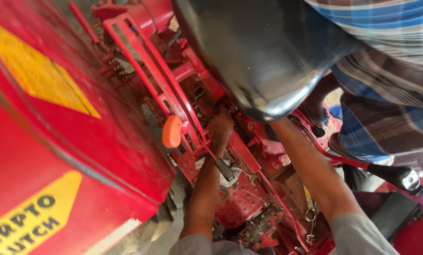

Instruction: The person uses a wrench to loosen and remove a bolt from the underside of a red tractor, with a metal pan positioned to catch dripping fluid. They then move to the side of the tractor near the seat and use the wrench to adjust components within the engine compartment.

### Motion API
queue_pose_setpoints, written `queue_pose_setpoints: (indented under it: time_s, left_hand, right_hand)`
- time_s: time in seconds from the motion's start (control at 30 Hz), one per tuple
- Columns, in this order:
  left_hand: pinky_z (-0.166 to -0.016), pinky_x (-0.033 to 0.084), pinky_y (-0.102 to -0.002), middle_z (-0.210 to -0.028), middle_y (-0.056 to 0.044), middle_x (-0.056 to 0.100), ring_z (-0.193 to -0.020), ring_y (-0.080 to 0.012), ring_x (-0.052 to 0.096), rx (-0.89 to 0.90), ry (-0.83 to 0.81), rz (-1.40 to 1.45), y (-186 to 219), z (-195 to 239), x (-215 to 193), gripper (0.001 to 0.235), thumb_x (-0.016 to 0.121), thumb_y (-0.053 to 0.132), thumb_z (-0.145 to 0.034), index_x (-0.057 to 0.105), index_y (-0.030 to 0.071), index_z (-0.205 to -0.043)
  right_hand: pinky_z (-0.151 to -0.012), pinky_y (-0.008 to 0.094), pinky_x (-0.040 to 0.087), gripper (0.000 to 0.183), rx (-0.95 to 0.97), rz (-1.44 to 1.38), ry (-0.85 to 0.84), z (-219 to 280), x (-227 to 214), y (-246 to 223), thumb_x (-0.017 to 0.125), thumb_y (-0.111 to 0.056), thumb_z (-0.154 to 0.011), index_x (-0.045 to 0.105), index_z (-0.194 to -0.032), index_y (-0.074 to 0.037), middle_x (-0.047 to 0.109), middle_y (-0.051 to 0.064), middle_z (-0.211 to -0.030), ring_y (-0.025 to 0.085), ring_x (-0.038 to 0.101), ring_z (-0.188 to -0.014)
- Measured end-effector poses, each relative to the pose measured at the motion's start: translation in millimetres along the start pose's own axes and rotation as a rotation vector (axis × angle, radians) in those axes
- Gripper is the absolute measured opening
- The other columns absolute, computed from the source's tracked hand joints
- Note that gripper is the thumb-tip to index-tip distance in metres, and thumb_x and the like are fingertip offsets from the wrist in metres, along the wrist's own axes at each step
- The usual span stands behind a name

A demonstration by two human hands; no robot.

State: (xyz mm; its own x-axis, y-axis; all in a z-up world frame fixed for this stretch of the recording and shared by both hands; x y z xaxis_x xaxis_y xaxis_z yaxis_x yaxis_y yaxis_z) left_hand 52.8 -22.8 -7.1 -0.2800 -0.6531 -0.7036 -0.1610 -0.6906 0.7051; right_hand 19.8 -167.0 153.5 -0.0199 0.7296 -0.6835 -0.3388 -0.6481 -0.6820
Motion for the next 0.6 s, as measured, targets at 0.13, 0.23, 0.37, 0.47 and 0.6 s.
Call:
queue_pose_setpoints:
  time_s: [0.13,0.23,0.37,0.47,0.6]
  left_hand:
    - [-0.066,0.054,-0.063,-0.078,-0.027,0.072,-0.072,-0.0489,0.071,-0.005,0.022,0.015,-2.5,2.1,-2.6,0.037,0.048,0.029,-0.099,0.055,0.007,-0.127]
    - [-0.069,0.055,-0.062,-0.079,-0.027,0.072,-0.075,-0.0485,0.071,0.007,0.066,0.046,-5.5,2.8,0.1,0.028,0.048,0.031,-0.102,0.056,0.008,-0.116]
    - [-0.071,0.055,-0.063,-0.078,-0.029,0.070,-0.076,-0.0510,0.069,0.000,0.085,0.086,-12.6,2.5,7.1,0.026,0.047,0.029,-0.101,0.055,0.008,-0.116]
    - [-0.071,0.054,-0.064,-0.079,-0.030,0.070,-0.077,-0.0527,0.069,0.012,0.067,0.112,-10.0,-5.0,9.0,0.028,0.046,0.028,-0.102,0.055,0.007,-0.117]
    - [-0.071,0.053,-0.064,-0.083,-0.031,0.069,-0.080,-0.0537,0.068,0.010,0.073,0.178,-12.5,1.5,13.8,0.028,0.047,0.029,-0.101,0.057,0.008,-0.117]
  right_hand:
    - [-0.074,0.036,0.053,0.027,-0.048,0.163,-0.087,-29.9,16.3,-22.7,0.063,-0.027,-0.108,0.074,-0.118,-0.004,0.074,0.013,-0.105,0.023,0.068,-0.088]
    - [-0.078,0.037,0.054,0.028,-0.095,0.283,-0.109,-49.3,26.8,-37.3,0.062,-0.027,-0.109,0.074,-0.118,-0.004,0.074,0.014,-0.106,0.025,0.069,-0.090]
    - [-0.083,0.039,0.055,0.028,-0.115,0.322,0.019,-9.8,42.8,-11.3,0.060,-0.028,-0.110,0.074,-0.117,-0.003,0.075,0.016,-0.107,0.028,0.070,-0.093]
    - [-0.091,0.037,0.056,0.023,-0.377,-0.114,0.285,74.1,70.4,18.8,0.062,-0.022,-0.109,0.073,-0.115,-0.002,0.072,0.018,-0.116,0.029,0.069,-0.105]
    - [-0.086,0.031,0.055,0.021,-0.416,-0.222,0.428,120.4,100.8,47.5,0.066,-0.018,-0.105,0.074,-0.114,-0.001,0.079,0.016,-0.108,0.019,0.071,-0.099]
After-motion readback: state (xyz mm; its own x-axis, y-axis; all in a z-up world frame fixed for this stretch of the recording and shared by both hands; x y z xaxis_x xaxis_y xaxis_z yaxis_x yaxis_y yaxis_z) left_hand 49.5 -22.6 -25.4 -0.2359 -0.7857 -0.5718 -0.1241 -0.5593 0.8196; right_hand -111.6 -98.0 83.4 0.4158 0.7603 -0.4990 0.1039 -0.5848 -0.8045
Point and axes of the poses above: each hand's wrist, its own z-axis away from the middle knuckle, its own x-axis out of the palm, y = z × x, the point moved 6 cm from there along -z, towards the middle knuckle
